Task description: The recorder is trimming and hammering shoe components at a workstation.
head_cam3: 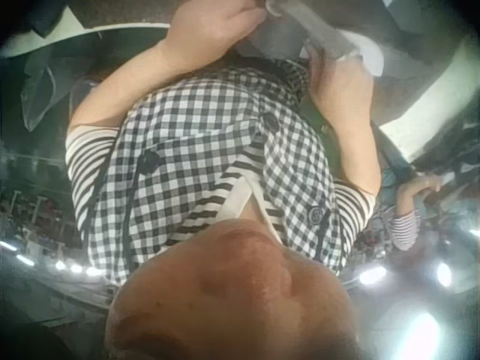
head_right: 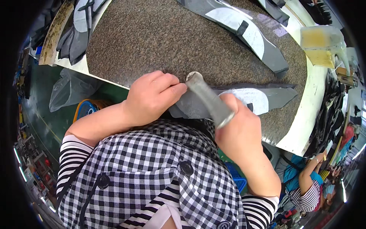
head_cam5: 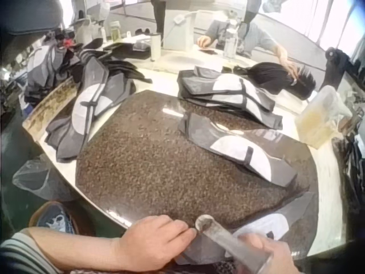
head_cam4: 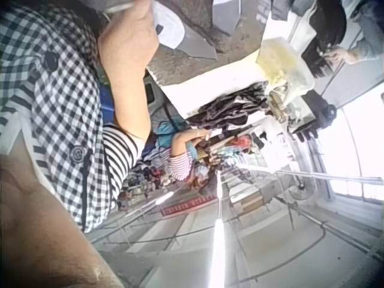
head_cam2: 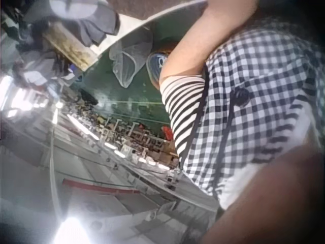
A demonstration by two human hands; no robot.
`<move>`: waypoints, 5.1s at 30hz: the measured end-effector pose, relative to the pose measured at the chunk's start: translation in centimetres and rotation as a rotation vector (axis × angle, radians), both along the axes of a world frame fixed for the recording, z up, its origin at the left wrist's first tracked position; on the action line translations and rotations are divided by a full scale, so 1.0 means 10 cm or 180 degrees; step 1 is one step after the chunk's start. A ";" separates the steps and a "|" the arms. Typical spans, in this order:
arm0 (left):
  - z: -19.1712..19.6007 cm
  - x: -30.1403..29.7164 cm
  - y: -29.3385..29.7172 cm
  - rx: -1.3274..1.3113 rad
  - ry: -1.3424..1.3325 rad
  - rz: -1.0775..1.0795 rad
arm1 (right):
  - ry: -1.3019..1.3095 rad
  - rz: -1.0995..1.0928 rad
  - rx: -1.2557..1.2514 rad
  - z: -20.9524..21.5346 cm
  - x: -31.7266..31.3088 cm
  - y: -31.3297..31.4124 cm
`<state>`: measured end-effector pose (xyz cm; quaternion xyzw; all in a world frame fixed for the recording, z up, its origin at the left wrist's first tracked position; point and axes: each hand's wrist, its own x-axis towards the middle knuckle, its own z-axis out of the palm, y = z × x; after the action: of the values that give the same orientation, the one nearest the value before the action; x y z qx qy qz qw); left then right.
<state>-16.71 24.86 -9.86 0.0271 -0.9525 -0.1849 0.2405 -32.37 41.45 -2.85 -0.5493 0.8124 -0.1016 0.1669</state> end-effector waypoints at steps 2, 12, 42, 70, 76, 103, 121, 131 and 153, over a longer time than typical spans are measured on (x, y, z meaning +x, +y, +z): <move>-0.07 -0.01 -0.01 0.0116 0.0190 0.0097 | 0.0184 0.0217 -0.0286 0.04 -0.06 -0.05; 0.08 -0.04 -0.21 0.0089 -0.0005 0.0450 | -0.0561 -0.0848 -0.0943 -0.16 -0.30 0.39; 0.28 -1.86 -0.43 -0.0458 0.0101 -0.0669 | -0.5271 -0.1711 -0.3420 -0.56 -0.83 0.64; 0.47 -1.14 0.09 0.2101 -0.1384 -0.0707 | -0.1578 -0.2102 -0.2006 -0.47 -0.20 0.47; 0.20 -1.26 0.04 0.1243 -0.0664 -0.0885 | -0.1333 -0.2231 -0.1610 -0.34 -0.30 0.53; 0.24 -1.36 -0.19 -0.0511 -0.0449 -0.2121 | -0.0065 -0.0907 -0.0128 0.21 -0.41 0.58; 0.16 -1.01 0.06 0.0392 -0.0568 -0.0668 | -0.0128 -0.0842 -0.0076 0.12 -0.44 0.57; 0.17 -0.92 0.05 0.0090 -0.0458 -0.0520 | -0.0130 -0.0862 -0.0233 0.04 -0.44 0.55; 0.36 -0.64 -0.13 0.0122 -0.1041 -0.0689 | -0.0110 -0.0536 -0.0487 0.06 -0.23 0.38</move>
<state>-23.14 23.53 -6.29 -0.0412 -0.9725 -0.2208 0.0607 -34.68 45.24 -2.22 -0.4885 0.8425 -0.1865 0.1293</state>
